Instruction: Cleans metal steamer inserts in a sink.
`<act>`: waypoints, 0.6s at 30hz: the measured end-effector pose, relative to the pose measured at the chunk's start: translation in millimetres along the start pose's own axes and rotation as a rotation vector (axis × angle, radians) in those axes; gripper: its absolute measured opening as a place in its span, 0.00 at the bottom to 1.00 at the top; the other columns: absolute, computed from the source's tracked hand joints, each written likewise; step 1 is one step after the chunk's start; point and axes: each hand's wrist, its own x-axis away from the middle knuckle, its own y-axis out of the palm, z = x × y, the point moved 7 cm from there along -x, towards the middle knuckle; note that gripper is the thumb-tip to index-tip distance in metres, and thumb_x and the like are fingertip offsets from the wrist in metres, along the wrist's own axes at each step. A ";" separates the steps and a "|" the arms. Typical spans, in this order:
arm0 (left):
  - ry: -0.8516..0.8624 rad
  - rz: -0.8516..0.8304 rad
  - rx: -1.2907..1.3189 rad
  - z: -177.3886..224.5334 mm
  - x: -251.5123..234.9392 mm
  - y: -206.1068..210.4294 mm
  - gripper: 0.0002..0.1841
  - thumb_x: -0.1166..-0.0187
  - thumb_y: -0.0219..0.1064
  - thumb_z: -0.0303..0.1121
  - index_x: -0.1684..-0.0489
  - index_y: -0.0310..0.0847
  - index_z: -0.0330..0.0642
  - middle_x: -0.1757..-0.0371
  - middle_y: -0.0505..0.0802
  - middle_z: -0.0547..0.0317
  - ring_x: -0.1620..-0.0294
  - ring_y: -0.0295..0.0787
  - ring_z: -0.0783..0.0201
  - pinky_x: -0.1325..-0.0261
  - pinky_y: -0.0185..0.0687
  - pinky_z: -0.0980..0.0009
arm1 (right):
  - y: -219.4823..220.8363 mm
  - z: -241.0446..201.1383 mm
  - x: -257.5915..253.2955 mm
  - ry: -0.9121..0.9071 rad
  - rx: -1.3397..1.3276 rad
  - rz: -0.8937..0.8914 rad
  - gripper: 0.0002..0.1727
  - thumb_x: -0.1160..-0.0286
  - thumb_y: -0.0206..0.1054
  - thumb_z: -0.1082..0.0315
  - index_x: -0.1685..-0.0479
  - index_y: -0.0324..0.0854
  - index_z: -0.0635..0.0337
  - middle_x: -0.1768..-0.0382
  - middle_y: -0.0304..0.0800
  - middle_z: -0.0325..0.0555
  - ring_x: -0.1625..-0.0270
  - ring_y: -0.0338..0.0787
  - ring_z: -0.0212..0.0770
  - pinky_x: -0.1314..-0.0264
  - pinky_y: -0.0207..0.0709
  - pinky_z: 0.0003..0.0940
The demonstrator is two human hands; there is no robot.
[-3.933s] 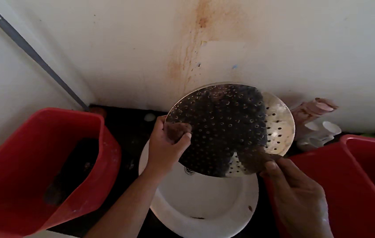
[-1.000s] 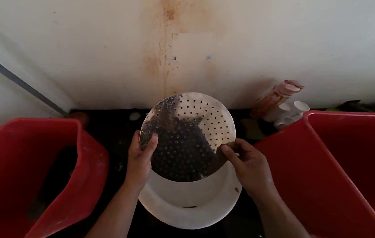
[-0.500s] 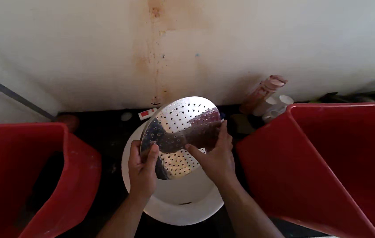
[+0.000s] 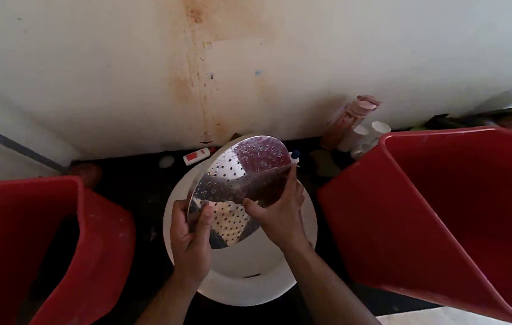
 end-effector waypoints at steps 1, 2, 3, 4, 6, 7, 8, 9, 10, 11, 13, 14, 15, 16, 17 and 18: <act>0.012 -0.008 -0.006 -0.1 -0.3 0.4 0.07 0.13 0.63 0.33 0.46 0.72 0.51 0.65 0.91 0.76 0.61 0.91 0.80 0.53 0.89 0.81 | 0.7 0.9 -0.2 0.003 0.005 0.003 0.87 0.74 0.91 0.41 0.01 0.32 0.50 0.17 0.59 0.70 0.21 0.65 0.74 0.34 0.70 0.75; 0.020 -0.016 -0.012 0.0 -0.8 0.5 0.07 0.13 0.63 0.34 0.45 0.72 0.51 0.65 0.91 0.76 0.60 0.90 0.80 0.53 0.89 0.81 | 1.4 1.6 -0.3 0.009 0.003 0.002 0.87 0.74 0.91 0.41 0.01 0.32 0.50 0.17 0.59 0.70 0.21 0.65 0.73 0.34 0.70 0.74; 0.024 -0.017 -0.017 -0.2 -1.5 0.2 0.07 0.13 0.64 0.35 0.45 0.72 0.51 0.64 0.91 0.76 0.60 0.91 0.79 0.53 0.89 0.80 | 1.8 2.2 -0.5 0.015 -0.001 0.002 0.87 0.74 0.91 0.41 0.01 0.32 0.50 0.17 0.59 0.70 0.21 0.65 0.73 0.34 0.70 0.74; 0.020 -0.013 -0.022 -0.7 -2.3 -0.1 0.08 0.13 0.64 0.35 0.45 0.72 0.51 0.63 0.91 0.76 0.59 0.91 0.79 0.52 0.89 0.79 | 1.8 2.6 -0.7 0.021 -0.001 0.003 0.87 0.74 0.91 0.40 0.01 0.32 0.50 0.17 0.59 0.69 0.21 0.65 0.73 0.34 0.70 0.74; -0.016 0.010 -0.042 -2.9 -3.4 -2.4 0.09 0.14 0.65 0.36 0.44 0.73 0.51 0.59 0.92 0.77 0.56 0.91 0.80 0.49 0.90 0.79 | -0.4 2.1 0.3 0.021 -0.006 0.006 0.86 0.73 0.92 0.41 0.02 0.34 0.52 0.18 0.60 0.71 0.22 0.66 0.74 0.34 0.70 0.75; -0.049 0.021 -0.042 -5.2 -4.9 -4.3 0.09 0.15 0.65 0.35 0.43 0.73 0.50 0.58 0.91 0.76 0.55 0.91 0.80 0.49 0.90 0.79 | -2.3 1.3 1.4 0.023 0.005 0.000 0.86 0.71 0.92 0.40 0.02 0.34 0.53 0.18 0.60 0.71 0.22 0.66 0.74 0.34 0.70 0.75; -0.093 0.041 -0.027 -8.4 -7.2 -6.7 0.10 0.15 0.65 0.34 0.42 0.74 0.49 0.58 0.92 0.74 0.56 0.91 0.79 0.50 0.90 0.79 | -5.4 -0.7 2.6 0.022 0.018 -0.009 0.85 0.68 0.92 0.38 0.02 0.35 0.53 0.18 0.61 0.71 0.22 0.66 0.75 0.33 0.69 0.76; -0.152 0.070 -0.005 -12.7 -9.6 -9.7 0.11 0.16 0.64 0.32 0.40 0.74 0.47 0.58 0.93 0.72 0.56 0.92 0.77 0.52 0.91 0.78 | -9.5 -3.2 4.3 0.014 0.031 -0.014 0.83 0.66 0.92 0.37 0.02 0.36 0.53 0.18 0.62 0.71 0.22 0.67 0.75 0.32 0.69 0.76; -0.222 0.099 0.026 -18.3 -11.5 -13.2 0.13 0.16 0.64 0.32 0.37 0.75 0.46 0.56 0.94 0.68 0.56 0.93 0.76 0.54 0.91 0.76 | -14.1 -5.9 6.2 0.001 0.048 -0.013 0.81 0.64 0.91 0.36 0.02 0.39 0.52 0.19 0.63 0.69 0.23 0.69 0.73 0.33 0.71 0.74; -0.284 0.125 0.051 -23.5 -13.5 -16.2 0.13 0.15 0.64 0.33 0.36 0.75 0.47 0.54 0.93 0.67 0.56 0.92 0.75 0.55 0.91 0.77 | -19.0 -9.8 8.2 -0.023 0.065 -0.009 0.79 0.62 0.91 0.36 0.02 0.42 0.52 0.20 0.65 0.68 0.25 0.70 0.72 0.35 0.71 0.73; -0.369 0.165 0.095 -30.9 -16.8 -21.0 0.14 0.14 0.63 0.35 0.33 0.76 0.49 0.50 0.93 0.65 0.55 0.91 0.74 0.58 0.90 0.77 | -27.5 -17.4 11.6 -0.070 0.080 -0.003 0.76 0.59 0.90 0.37 0.03 0.46 0.51 0.21 0.66 0.65 0.27 0.71 0.69 0.37 0.72 0.71; -0.397 0.173 0.115 -33.2 -17.6 -22.7 0.15 0.13 0.63 0.35 0.31 0.76 0.50 0.48 0.92 0.64 0.53 0.91 0.73 0.56 0.90 0.76 | -30.5 -19.8 12.7 -0.088 0.068 -0.008 0.74 0.57 0.90 0.37 0.03 0.46 0.50 0.21 0.66 0.63 0.27 0.71 0.69 0.37 0.72 0.71; -0.414 0.183 0.136 -34.5 -18.5 -23.7 0.16 0.13 0.62 0.35 0.30 0.75 0.50 0.48 0.92 0.63 0.54 0.91 0.73 0.57 0.90 0.76 | -33.0 -21.5 13.2 -0.107 0.055 -0.009 0.73 0.56 0.89 0.37 0.03 0.47 0.49 0.22 0.67 0.62 0.27 0.71 0.68 0.38 0.73 0.71; -0.423 0.190 0.148 -34.8 -19.0 -24.2 0.16 0.12 0.61 0.35 0.29 0.75 0.51 0.48 0.92 0.64 0.56 0.91 0.74 0.58 0.89 0.77 | -35.2 -23.0 13.4 -0.127 0.042 -0.009 0.72 0.55 0.88 0.36 0.03 0.48 0.48 0.22 0.67 0.62 0.28 0.72 0.67 0.39 0.73 0.70; -0.425 0.205 0.165 -34.8 -19.1 -24.9 0.17 0.12 0.61 0.34 0.27 0.74 0.51 0.49 0.92 0.63 0.57 0.91 0.74 0.60 0.89 0.77 | -37.2 -24.4 13.9 -0.140 0.029 -0.011 0.71 0.54 0.87 0.36 0.03 0.49 0.47 0.23 0.68 0.61 0.29 0.73 0.66 0.39 0.74 0.69; -0.423 0.213 0.186 -34.1 -18.9 -25.3 0.17 0.12 0.61 0.34 0.27 0.74 0.50 0.48 0.92 0.63 0.57 0.91 0.74 0.60 0.89 0.78 | -39.0 -25.3 14.5 -0.151 0.016 -0.013 0.69 0.52 0.86 0.35 0.03 0.49 0.46 0.23 0.69 0.61 0.29 0.74 0.65 0.40 0.75 0.68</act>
